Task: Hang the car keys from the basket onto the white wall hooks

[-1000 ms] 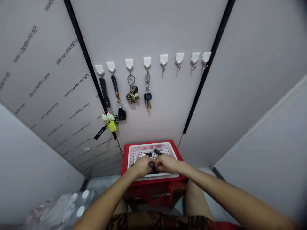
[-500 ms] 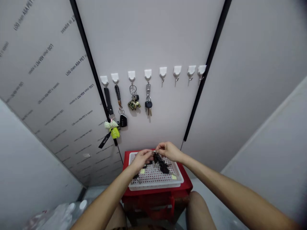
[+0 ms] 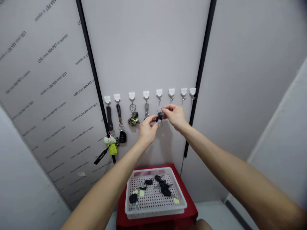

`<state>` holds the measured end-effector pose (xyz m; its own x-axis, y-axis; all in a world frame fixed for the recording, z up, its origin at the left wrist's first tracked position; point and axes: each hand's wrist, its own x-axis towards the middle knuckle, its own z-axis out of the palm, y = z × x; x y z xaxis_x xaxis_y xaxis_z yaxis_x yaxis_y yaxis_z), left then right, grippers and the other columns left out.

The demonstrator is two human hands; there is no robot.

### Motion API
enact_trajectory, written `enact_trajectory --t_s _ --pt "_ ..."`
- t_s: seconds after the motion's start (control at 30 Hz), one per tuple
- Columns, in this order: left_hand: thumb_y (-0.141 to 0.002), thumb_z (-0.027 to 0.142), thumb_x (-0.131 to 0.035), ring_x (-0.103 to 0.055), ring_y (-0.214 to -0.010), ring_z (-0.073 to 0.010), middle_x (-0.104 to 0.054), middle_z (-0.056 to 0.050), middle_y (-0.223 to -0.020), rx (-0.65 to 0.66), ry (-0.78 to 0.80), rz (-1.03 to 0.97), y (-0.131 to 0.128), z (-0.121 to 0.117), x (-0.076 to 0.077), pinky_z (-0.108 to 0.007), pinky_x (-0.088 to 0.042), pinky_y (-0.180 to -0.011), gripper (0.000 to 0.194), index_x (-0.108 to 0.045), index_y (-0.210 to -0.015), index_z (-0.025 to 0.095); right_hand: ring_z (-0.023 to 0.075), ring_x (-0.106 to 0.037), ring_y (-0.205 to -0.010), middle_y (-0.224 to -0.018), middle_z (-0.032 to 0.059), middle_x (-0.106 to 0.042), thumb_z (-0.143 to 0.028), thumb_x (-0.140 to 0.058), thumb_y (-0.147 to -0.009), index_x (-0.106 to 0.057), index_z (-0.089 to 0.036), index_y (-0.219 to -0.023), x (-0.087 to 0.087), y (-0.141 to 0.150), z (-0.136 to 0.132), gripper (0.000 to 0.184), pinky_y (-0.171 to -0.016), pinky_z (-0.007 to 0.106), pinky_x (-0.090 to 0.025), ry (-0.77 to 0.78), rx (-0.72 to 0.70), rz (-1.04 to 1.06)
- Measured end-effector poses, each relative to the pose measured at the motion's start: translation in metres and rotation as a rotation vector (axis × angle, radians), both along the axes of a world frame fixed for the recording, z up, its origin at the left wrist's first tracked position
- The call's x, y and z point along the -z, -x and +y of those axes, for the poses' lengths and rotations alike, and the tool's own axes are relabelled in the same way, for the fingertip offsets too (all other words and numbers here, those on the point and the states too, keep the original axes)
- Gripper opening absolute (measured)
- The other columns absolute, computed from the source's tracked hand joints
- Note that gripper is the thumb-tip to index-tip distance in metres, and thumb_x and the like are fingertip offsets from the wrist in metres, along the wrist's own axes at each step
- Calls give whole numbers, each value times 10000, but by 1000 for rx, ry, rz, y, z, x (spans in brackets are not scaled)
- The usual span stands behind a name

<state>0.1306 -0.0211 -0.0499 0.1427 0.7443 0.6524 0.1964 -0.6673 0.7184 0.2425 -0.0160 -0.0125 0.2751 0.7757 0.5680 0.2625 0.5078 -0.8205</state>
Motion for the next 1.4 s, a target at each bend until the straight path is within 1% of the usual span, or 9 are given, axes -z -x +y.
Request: enact_trajectory --t_s 0.2,0.4,0.5,0.57,0.63,0.8,0.93,1.1,1.4 --pt "-624 101 -450 -490 -844 -121 -551 -30 -935 -152 -65 127 -9 13 -34 -257 -368 -772 335 -495 -948 170 65 -446 -402 -447 -29 -452 -150 -464 -575 -478 -137 -554 -26 0 24 29 -423 223 -415 -23 73 108" --pt "-625 100 -439 -488 -853 -129 -543 -49 -943 -194 -29 188 -9 15 -28 -259 -360 -783 352 -481 -971 149 83 -461 -424 -465 -9 -471 -153 -458 -584 -495 -134 -580 -23 -2 37 42 -439 243 -410 48 113 57" --pt "-630 102 -432 -488 -843 -125 -535 -59 -944 -168 -16 178 -1 9 -6 -251 -376 -756 359 -466 -986 137 77 -474 -466 -569 3 -513 -189 -446 -594 -523 -129 -705 -7 -11 34 147 -486 235 -406 -36 191 -36" --pt "-637 112 -428 -490 -827 -117 -536 -54 -930 -145 3 184 9 5 19 -241 -389 -730 352 -462 -986 145 73 -477 -507 -649 7 -530 -210 -432 -606 -518 -141 -794 17 -16 25 217 -518 226 -399 -89 261 -120" --pt "-643 123 -422 -492 -809 -109 -539 -43 -907 -124 50 233 19 -1 53 -231 -397 -707 324 -474 -961 158 75 -478 -542 -682 8 -542 -199 -419 -615 -519 -147 -818 53 -18 11 233 -547 218 -392 -48 231 -270" --pt "-643 114 -395 -483 -819 -113 -539 -42 -900 -93 266 534 41 -20 147 -246 -370 -750 279 -505 -896 155 101 -505 -572 -633 22 -581 -130 -390 -613 -571 -151 -699 165 -11 -32 202 -565 208 -375 408 -197 -855" --pt "-614 109 -418 -434 -914 -151 -517 -62 -965 -77 311 821 45 -32 194 -264 -309 -816 327 -498 -929 151 170 -522 -696 -741 77 -595 -172 -444 -581 -577 -165 -749 218 -7 -47 214 -592 240 -361 529 -180 -1222" --pt "-602 118 -417 -443 -884 -187 -539 -82 -904 -161 318 1020 41 -32 209 -288 -319 -770 287 -532 -863 146 167 -515 -743 -802 71 -589 -195 -429 -596 -541 -169 -849 233 0 -47 278 -614 232 -349 503 -213 -1232" --pt "-603 117 -412 -506 -724 -128 -585 -30 -755 -111 469 893 49 -26 196 -228 -365 -659 218 -553 -762 166 77 -450 -497 -541 11 -541 -107 -386 -579 -551 -122 -600 218 -11 -43 167 -482 170 -319 543 -285 -880"
